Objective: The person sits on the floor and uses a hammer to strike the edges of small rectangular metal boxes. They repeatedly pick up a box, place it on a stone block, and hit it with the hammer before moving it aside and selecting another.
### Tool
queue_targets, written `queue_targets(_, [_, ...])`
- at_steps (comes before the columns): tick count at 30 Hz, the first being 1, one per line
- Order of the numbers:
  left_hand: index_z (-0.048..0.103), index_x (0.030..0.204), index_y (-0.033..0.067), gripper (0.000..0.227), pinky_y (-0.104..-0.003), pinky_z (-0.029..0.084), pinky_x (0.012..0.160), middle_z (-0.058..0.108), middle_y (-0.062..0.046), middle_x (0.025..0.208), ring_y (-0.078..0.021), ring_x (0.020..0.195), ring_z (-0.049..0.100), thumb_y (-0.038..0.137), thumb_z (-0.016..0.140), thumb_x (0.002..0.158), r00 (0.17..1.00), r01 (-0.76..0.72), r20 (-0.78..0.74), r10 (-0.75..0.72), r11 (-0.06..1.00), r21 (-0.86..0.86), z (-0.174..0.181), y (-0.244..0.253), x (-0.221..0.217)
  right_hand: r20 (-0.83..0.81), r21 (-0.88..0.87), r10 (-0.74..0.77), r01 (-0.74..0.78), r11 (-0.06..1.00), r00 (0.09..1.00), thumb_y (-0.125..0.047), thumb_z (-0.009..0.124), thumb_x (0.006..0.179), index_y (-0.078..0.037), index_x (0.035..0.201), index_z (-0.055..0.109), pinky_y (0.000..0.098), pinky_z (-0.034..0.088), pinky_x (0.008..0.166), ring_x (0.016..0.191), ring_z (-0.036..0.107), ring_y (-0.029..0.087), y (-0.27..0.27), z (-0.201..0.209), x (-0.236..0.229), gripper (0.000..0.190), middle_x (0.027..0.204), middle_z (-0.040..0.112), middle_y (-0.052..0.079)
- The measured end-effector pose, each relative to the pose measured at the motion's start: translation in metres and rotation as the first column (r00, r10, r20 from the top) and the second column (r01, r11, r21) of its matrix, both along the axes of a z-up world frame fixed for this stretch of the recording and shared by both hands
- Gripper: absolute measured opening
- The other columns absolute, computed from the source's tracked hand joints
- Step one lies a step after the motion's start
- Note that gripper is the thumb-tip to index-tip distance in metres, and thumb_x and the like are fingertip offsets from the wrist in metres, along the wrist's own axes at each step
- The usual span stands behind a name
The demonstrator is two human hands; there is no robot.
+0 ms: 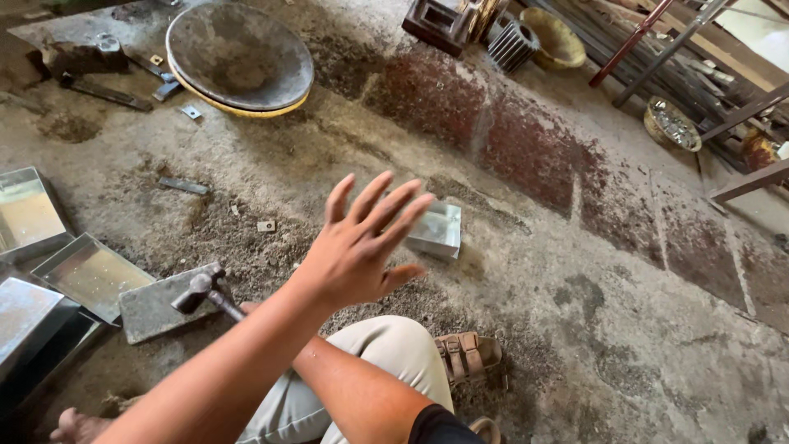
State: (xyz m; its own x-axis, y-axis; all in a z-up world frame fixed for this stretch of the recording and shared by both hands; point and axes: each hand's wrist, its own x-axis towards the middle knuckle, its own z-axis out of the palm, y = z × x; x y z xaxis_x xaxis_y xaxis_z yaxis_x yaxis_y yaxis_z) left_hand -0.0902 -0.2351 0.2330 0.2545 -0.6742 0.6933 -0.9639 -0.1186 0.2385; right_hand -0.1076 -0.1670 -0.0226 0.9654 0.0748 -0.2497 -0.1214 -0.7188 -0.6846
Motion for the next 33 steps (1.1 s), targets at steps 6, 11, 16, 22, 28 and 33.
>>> queue_targets(6, [0.047,0.150,0.0155,0.082,-0.053,0.027,0.114,0.045,-0.011,0.153,-0.0360,0.144,0.037,0.043,0.075,0.077,0.862,-0.332,-0.288,0.418,0.893,0.304,-0.107,0.129,0.006,-0.091,-0.150,-0.046,0.032,0.988,0.995,-0.040,0.075,0.083,-0.012,0.115,0.071,0.0478,0.054,0.089,0.103,0.069,0.037,-0.054,-0.011,0.001,0.043,0.110,0.073,0.017])
queue_targets(11, [0.065,0.132,0.0115,0.061,-0.045,0.047,0.103,0.061,-0.012,0.139,-0.0342,0.125,0.058,0.043,0.078,0.082,0.442,-0.653,-0.439,0.782,0.616,0.441,-0.157,0.316,-0.003,-0.109,-0.214,-0.049,0.025,0.977,0.993,-0.043,0.080,0.079,-0.016,0.134,0.063,0.0466,0.053,0.095,0.111,0.068,0.036,-0.071,-0.035,0.025,0.063,0.120,0.071,0.016])
queue_targets(16, [0.074,0.114,0.0103,0.042,-0.038,0.057,0.083,0.076,-0.011,0.108,-0.0280,0.092,0.075,0.039,0.074,0.084,-0.065,-0.874,-0.697,0.715,0.297,0.386,-0.179,0.451,-0.051,0.019,-0.225,0.012,-0.007,0.974,1.000,-0.051,0.079,0.077,-0.010,0.137,0.063,0.0439,0.055,0.094,0.106,0.072,0.035,-0.088,-0.069,0.032,0.075,0.117,0.074,0.021])
queue_targets(22, [0.078,0.097,0.0084,0.038,-0.039,0.057,0.083,0.079,-0.010,0.094,-0.0273,0.087,0.075,0.044,0.072,0.086,-0.255,-0.899,-0.705,0.662,0.106,0.425,-0.206,0.507,-0.078,-0.044,-0.207,-0.040,0.030,0.978,0.998,-0.051,0.077,0.079,-0.009,0.135,0.068,0.0394,0.057,0.073,0.073,0.073,0.028,-0.101,-0.071,0.033,0.071,0.081,0.076,0.017])
queue_targets(28, [0.080,0.094,0.0102,0.062,-0.044,0.057,0.084,0.077,-0.016,0.092,-0.0352,0.093,0.074,0.070,0.066,0.084,-0.422,-0.819,-0.682,0.598,0.071,0.569,-0.229,0.532,-0.011,-0.120,-0.009,-0.124,0.124,0.992,0.985,-0.038,0.080,0.083,-0.010,0.131,0.068,0.0364,0.048,0.054,0.057,0.058,0.019,-0.087,-0.049,0.022,0.057,0.067,0.063,0.008])
queue_targets(33, [0.080,0.099,0.0137,0.038,-0.051,0.057,0.079,0.075,-0.017,0.096,-0.0405,0.090,0.072,0.045,0.066,0.083,-0.373,-0.888,-0.585,0.720,-0.094,0.450,-0.211,0.512,0.023,-0.477,0.310,-0.141,0.316,0.897,0.867,-0.020,0.072,0.092,-0.003,0.117,0.062,0.0343,0.045,0.042,0.050,0.051,0.016,-0.083,-0.031,0.004,0.031,0.065,0.054,0.002])
